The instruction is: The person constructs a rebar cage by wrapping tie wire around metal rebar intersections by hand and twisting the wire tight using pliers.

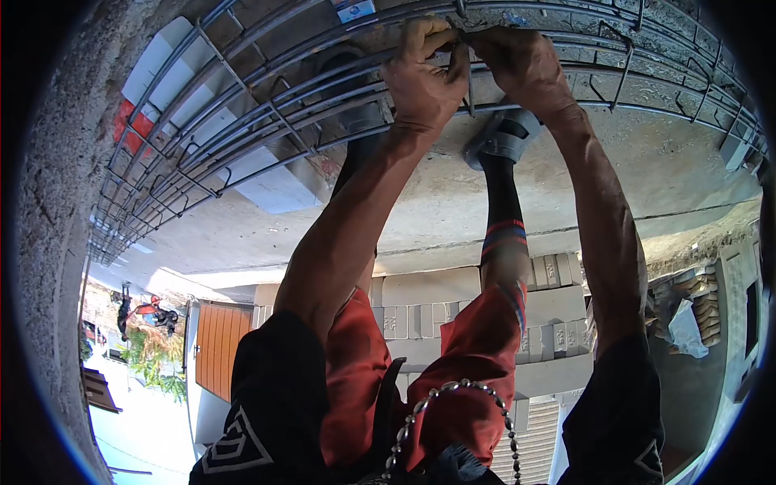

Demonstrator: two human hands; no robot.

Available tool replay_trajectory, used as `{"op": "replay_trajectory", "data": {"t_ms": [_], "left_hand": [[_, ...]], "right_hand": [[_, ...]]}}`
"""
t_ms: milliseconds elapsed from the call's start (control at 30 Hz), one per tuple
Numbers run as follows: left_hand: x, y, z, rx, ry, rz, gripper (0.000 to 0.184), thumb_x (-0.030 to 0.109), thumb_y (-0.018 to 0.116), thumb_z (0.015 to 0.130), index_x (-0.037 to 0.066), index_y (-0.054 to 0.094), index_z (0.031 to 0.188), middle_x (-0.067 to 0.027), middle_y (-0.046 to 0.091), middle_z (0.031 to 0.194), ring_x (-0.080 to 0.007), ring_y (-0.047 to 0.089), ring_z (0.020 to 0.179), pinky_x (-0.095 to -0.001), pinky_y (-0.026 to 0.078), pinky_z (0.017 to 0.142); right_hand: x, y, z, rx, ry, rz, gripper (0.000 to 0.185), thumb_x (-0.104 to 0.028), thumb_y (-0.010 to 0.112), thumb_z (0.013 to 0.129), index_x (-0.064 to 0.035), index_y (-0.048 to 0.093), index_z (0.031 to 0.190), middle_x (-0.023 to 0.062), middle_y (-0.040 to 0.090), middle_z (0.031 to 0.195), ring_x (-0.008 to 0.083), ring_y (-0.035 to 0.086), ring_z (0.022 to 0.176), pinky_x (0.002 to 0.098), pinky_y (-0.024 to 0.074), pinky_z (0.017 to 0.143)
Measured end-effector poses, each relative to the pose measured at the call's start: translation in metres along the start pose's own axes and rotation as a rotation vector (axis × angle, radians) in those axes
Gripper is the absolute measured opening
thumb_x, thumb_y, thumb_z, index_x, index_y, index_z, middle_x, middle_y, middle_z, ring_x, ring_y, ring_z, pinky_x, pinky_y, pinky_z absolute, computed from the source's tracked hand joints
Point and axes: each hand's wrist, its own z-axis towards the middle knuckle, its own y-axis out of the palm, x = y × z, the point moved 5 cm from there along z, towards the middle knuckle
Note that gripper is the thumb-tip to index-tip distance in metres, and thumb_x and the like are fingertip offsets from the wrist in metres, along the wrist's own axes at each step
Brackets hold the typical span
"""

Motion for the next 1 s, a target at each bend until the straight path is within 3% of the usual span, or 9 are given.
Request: {"op": "replay_trajectory", "data": {"t_ms": [33,133,200,300,500,533,633,900,1000], "left_hand": [[-0.001,0.0,0.0,0.047,-0.07,-0.071,0.015,0.009,0.071,0.071,0.006,0.062,0.082,-0.0092,0.067,0.077,-0.0213,0.067,0.07,-0.0291,0.052,0.062],[-0.002,0.0,0.0,-0.062,-0.016,0.062,0.039,0.003,0.069,0.073,0.005,0.052,0.108,-0.008,0.069,0.083,-0.0086,0.064,0.075,-0.0207,0.05,0.065],[-0.001,-0.001,0.001,-0.096,0.014,0.046,0.039,0.002,0.068,0.073,0.005,0.052,0.108,-0.0086,0.069,0.083,-0.0088,0.064,0.076,-0.0205,0.05,0.064],[0.002,-0.002,0.008,-0.139,0.006,-0.019,0.034,0.002,0.067,0.075,0.005,0.055,0.106,-0.0084,0.069,0.082,-0.0099,0.065,0.077,-0.0213,0.051,0.064],[-0.001,0.004,0.03,-0.423,-0.099,-0.01,0.036,0.0,0.062,0.076,0.007,0.052,0.11,-0.0135,0.067,0.078,-0.0217,0.063,0.066,-0.0299,0.048,0.061],[-0.003,0.007,0.031,-0.49,-0.143,0.0,0.036,-0.003,0.061,0.076,0.007,0.052,0.109,-0.0135,0.067,0.08,-0.0218,0.064,0.068,-0.0302,0.049,0.062],[0.012,0.012,0.044,-0.49,0.08,0.049,0.031,-0.003,0.057,0.076,0.006,0.054,0.106,-0.0135,0.067,0.083,-0.0229,0.064,0.068,-0.0294,0.049,0.062],[0.013,-0.013,0.053,-0.62,0.036,0.079,0.026,0.006,0.06,0.076,0.004,0.059,0.102,-0.0176,0.064,0.087,-0.0273,0.065,0.074,-0.0351,0.05,0.063],[0.017,-0.042,0.035,-0.449,0.154,0.17,0.023,0.006,0.064,0.078,0.006,0.062,0.101,-0.0114,0.068,0.085,-0.0176,0.066,0.078,-0.0277,0.051,0.064]], "right_hand": [[0.001,0.0,0.006,-0.029,-0.057,-0.053,0.013,-0.008,0.061,0.078,-0.0075,0.066,0.09,0.0116,0.066,0.078,0.0252,0.065,0.067,0.0333,0.0525,0.057],[0.0,0.002,0.016,-0.125,-0.187,-0.141,0.014,-0.01,0.062,0.079,-0.0089,0.067,0.092,0.0081,0.067,0.079,0.0187,0.066,0.068,0.0277,0.0536,0.057],[-0.001,0.005,0.017,-0.196,-0.221,-0.117,0.017,-0.013,0.06,0.085,-0.0069,0.065,0.101,0.0076,0.066,0.078,0.0142,0.066,0.069,0.0225,0.053,0.057],[-0.007,0.004,0.014,-0.065,-0.444,-0.365,0.01,-0.008,0.065,0.073,-0.0121,0.069,0.082,0.0038,0.068,0.079,0.0172,0.065,0.066,0.027,0.0549,0.056],[-0.008,0.009,-0.011,0.157,0.106,-0.213,0.007,-0.009,0.062,0.074,-0.0106,0.067,0.078,0.0065,0.066,0.075,0.025,0.064,0.063,0.0324,0.0516,0.054],[-0.018,0.015,-0.012,0.184,-0.012,-0.357,0.008,-0.011,0.058,0.076,-0.0091,0.064,0.072,0.0104,0.064,0.072,0.0305,0.063,0.062,0.0359,0.0503,0.054],[-0.025,0.018,-0.019,0.347,0.222,-0.098,0.012,-0.012,0.056,0.078,-0.0081,0.062,0.068,0.0125,0.063,0.07,0.0333,0.062,0.061,0.0375,0.05,0.053],[-0.023,0.03,-0.005,0.12,0.362,-0.434,0.02,-0.017,0.055,0.081,-0.0031,0.061,0.069,0.0192,0.061,0.069,0.0386,0.06,0.061,0.0441,0.0492,0.054],[-0.027,0.033,0.002,0.006,0.393,-0.451,0.027,-0.021,0.051,0.084,-0.0023,0.061,0.068,0.0211,0.061,0.068,0.0395,0.061,0.062,0.0463,0.0493,0.056]]}}
